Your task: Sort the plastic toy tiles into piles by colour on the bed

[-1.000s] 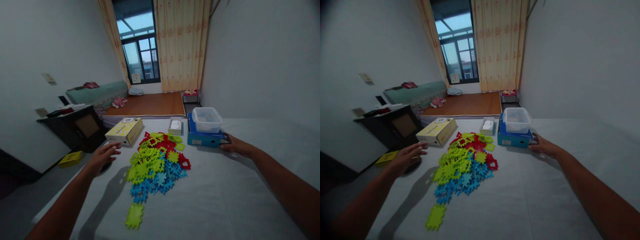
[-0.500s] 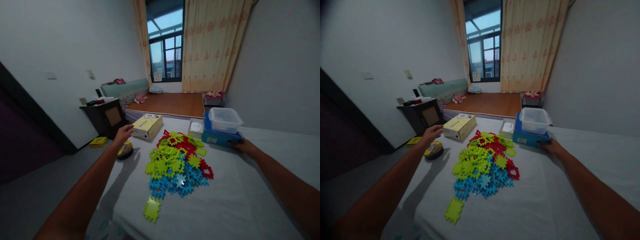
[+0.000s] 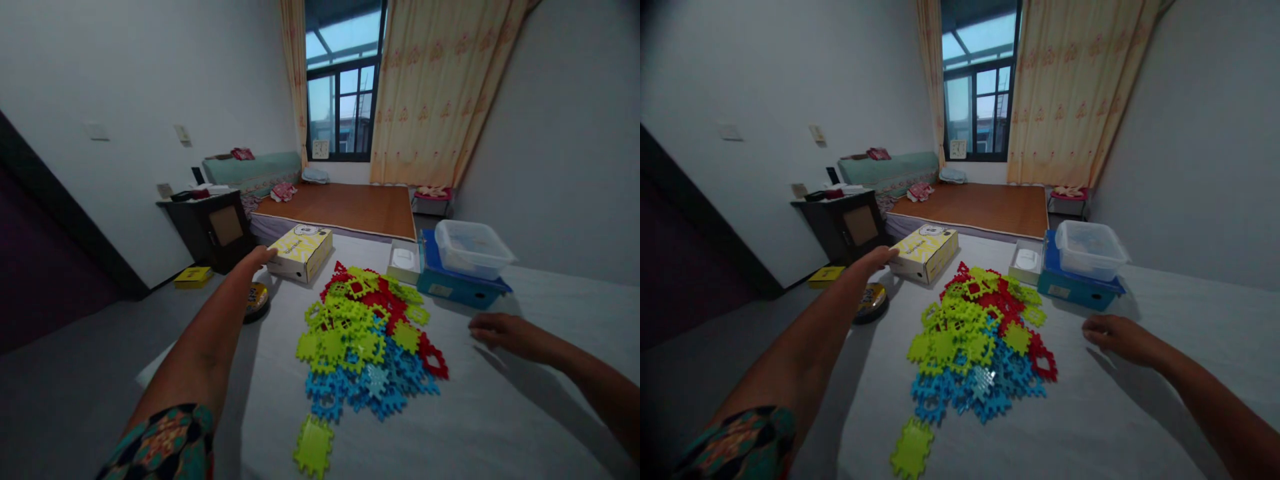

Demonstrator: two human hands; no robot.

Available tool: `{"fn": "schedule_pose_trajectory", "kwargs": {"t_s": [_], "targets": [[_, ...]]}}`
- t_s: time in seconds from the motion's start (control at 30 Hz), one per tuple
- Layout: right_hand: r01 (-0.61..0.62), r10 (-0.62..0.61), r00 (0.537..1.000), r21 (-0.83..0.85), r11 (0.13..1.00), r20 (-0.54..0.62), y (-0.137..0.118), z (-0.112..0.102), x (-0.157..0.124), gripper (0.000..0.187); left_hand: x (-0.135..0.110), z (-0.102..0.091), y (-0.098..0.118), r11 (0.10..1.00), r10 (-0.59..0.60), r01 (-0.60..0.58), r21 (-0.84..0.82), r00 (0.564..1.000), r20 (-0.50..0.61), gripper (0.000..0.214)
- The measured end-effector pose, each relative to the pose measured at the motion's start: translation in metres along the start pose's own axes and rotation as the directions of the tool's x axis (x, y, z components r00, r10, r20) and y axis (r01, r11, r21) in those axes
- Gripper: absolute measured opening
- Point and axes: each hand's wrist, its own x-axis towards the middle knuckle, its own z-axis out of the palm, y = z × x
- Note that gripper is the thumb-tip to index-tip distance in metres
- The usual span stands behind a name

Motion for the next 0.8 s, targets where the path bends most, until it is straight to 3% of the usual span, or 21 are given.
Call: {"fn": "schedule_pose_trajectory", "kwargs": {"t_s": [0.1, 0.17, 0.23, 0.3, 0.37, 0.4, 0.47, 0.63, 0.8], "targets": [[0.072, -0.07, 0.974, 0.0, 0.997, 0.216, -0.046, 0.011, 0.0, 0.035, -0.009, 0.002, 0.001, 1.0, -0.025, 0.026, -0.001, 0.994, 0.108, 0.031], [0.136, -0.147, 0.949, 0.058, 0.989, 0.28, -0.086, 0.02, 0.008, 0.039, -0.017, 0.005, 0.001, 1.0, -0.017, 0.019, -0.012, 0.987, 0.161, 0.03], [0.244, -0.273, 0.926, 0.139, 0.96, 0.259, -0.129, 0.032, 0.024, 0.043, -0.024, 0.01, 0.002, 0.999, -0.011, 0.017, -0.032, 0.984, 0.179, 0.03], [0.365, -0.395, 0.908, 0.197, 0.91, 0.139, -0.172, 0.049, 0.051, 0.043, -0.029, 0.017, 0.002, 0.998, -0.013, 0.024, -0.06, 0.984, 0.176, 0.031], [0.474, -0.482, 0.876, 0.15, 0.868, 0.022, -0.21, 0.071, 0.084, 0.036, -0.033, 0.023, 0.004, 0.995, -0.023, 0.039, -0.095, 0.986, 0.165, 0.033], [0.495, -0.497, 0.868, 0.098, 0.863, -0.007, -0.226, 0.083, 0.1, 0.032, -0.035, 0.026, 0.005, 0.992, -0.03, 0.048, -0.113, 0.987, 0.158, 0.035], [0.448, -0.448, 0.894, -0.042, 0.893, 0.011, -0.253, 0.106, 0.128, 0.028, -0.038, 0.032, 0.007, 0.987, -0.047, 0.067, -0.144, 0.989, 0.141, 0.04], [0.345, -0.341, 0.938, -0.155, 0.926, 0.052, -0.287, 0.139, 0.161, 0.029, -0.044, 0.036, 0.012, 0.974, -0.083, 0.106, -0.2, 0.989, 0.12, 0.049], [0.309, -0.315, 0.949, -0.157, 0.938, -0.013, -0.294, 0.136, 0.16, 0.023, -0.051, 0.024, 0.019, 0.958, -0.071, 0.102, -0.268, 0.99, 0.126, 0.051]]}}
